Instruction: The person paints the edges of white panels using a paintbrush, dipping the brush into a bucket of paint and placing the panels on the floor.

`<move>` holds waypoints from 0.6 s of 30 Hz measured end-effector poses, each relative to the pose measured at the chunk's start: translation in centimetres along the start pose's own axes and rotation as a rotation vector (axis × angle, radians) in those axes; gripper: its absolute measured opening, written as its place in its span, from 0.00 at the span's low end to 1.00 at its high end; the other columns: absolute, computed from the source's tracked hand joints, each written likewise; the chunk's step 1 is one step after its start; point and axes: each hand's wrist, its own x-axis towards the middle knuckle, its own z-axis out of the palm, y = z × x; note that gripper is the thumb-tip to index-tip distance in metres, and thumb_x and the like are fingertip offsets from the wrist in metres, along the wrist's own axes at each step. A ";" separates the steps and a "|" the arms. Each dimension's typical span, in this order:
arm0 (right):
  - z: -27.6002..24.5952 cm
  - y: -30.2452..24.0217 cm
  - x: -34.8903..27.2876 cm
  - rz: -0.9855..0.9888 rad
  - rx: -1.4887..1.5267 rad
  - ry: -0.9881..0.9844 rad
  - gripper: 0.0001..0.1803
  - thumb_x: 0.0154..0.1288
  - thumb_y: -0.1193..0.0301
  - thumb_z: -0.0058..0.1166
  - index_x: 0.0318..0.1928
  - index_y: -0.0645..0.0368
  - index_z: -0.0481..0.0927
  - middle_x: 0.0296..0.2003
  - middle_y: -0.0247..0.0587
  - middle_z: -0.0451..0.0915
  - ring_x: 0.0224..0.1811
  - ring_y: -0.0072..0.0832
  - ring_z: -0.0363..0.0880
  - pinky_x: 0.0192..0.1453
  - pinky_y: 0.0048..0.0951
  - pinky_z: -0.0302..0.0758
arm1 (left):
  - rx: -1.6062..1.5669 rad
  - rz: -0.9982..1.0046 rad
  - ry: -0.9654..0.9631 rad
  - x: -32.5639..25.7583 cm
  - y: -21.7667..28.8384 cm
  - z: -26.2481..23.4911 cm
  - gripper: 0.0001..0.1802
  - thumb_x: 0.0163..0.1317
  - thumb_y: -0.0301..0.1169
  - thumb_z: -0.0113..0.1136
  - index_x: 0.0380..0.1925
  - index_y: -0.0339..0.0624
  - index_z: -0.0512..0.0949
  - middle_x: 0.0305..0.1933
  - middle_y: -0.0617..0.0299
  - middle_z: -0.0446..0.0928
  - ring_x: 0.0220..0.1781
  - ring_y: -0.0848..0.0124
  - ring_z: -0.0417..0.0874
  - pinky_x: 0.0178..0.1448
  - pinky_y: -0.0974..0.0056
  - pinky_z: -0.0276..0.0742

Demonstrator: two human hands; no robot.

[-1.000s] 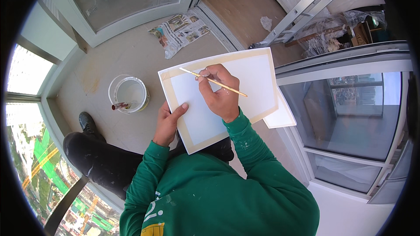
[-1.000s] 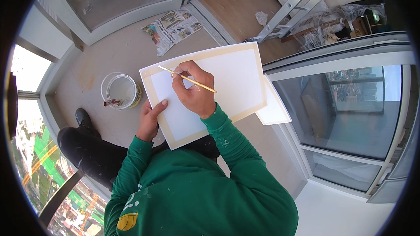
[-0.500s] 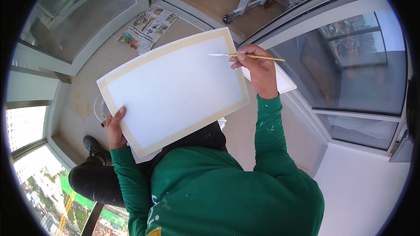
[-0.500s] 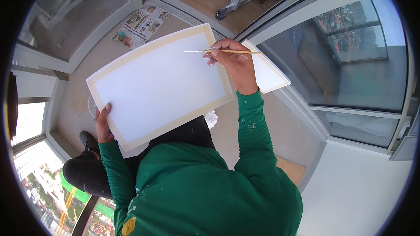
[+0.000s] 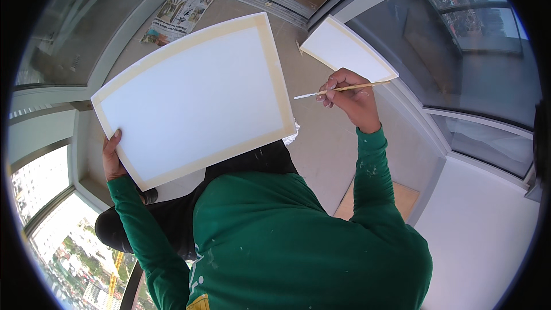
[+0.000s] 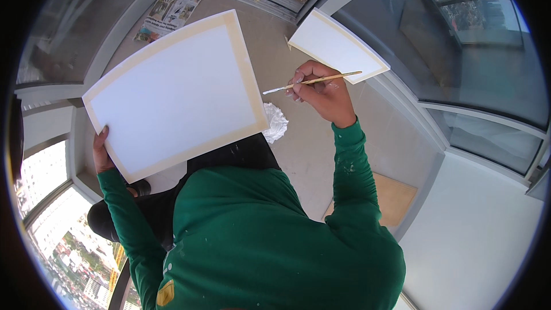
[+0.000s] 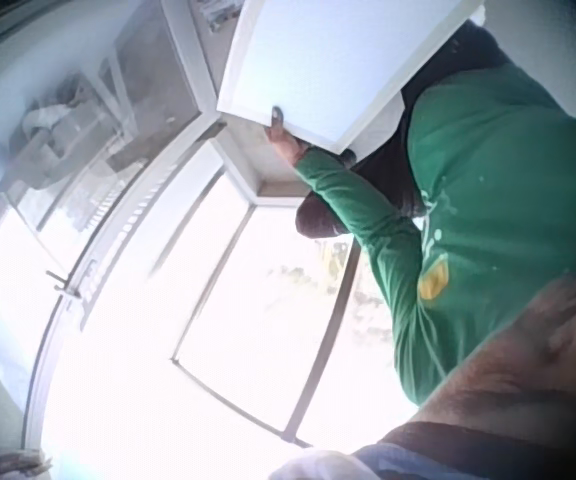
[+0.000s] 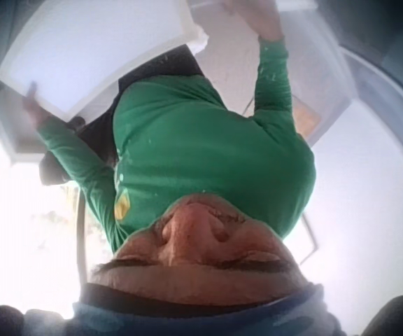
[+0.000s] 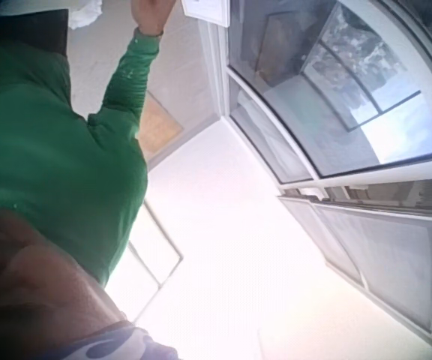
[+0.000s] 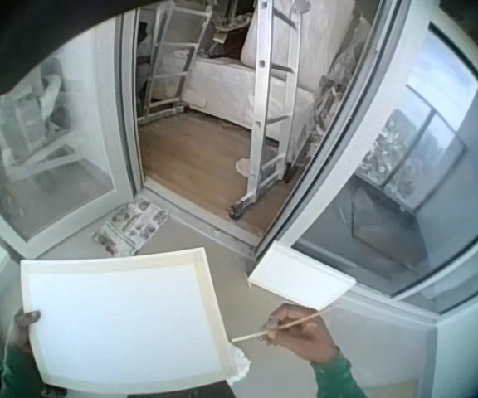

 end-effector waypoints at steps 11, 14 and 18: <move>0.3 0.9 -2.8 -0.110 -0.233 -0.159 0.05 0.57 0.82 0.57 0.36 0.65 0.79 0.30 0.41 0.85 0.35 0.29 0.87 0.42 0.29 0.81 | 0.047 0.006 0.055 -1.2 -0.7 -0.6 0.37 0.66 0.42 0.64 0.69 0.31 0.65 0.57 0.42 0.80 0.54 0.53 0.86 0.57 0.53 0.87; 0.4 0.8 -3.0 -0.144 -0.285 -0.209 0.05 0.57 0.81 0.59 0.35 0.65 0.79 0.30 0.41 0.85 0.33 0.29 0.87 0.41 0.29 0.80 | 0.035 0.000 0.061 -1.3 -0.8 -0.8 0.37 0.67 0.42 0.64 0.69 0.31 0.65 0.56 0.43 0.80 0.54 0.53 0.86 0.57 0.53 0.86; 0.6 0.5 -3.2 -0.120 -0.372 -0.264 0.05 0.57 0.84 0.55 0.35 0.63 0.77 0.31 0.42 0.84 0.35 0.29 0.86 0.42 0.29 0.80 | 0.024 -0.009 0.068 -1.4 -0.9 -1.0 0.36 0.67 0.41 0.64 0.69 0.32 0.66 0.56 0.44 0.80 0.53 0.54 0.87 0.57 0.53 0.86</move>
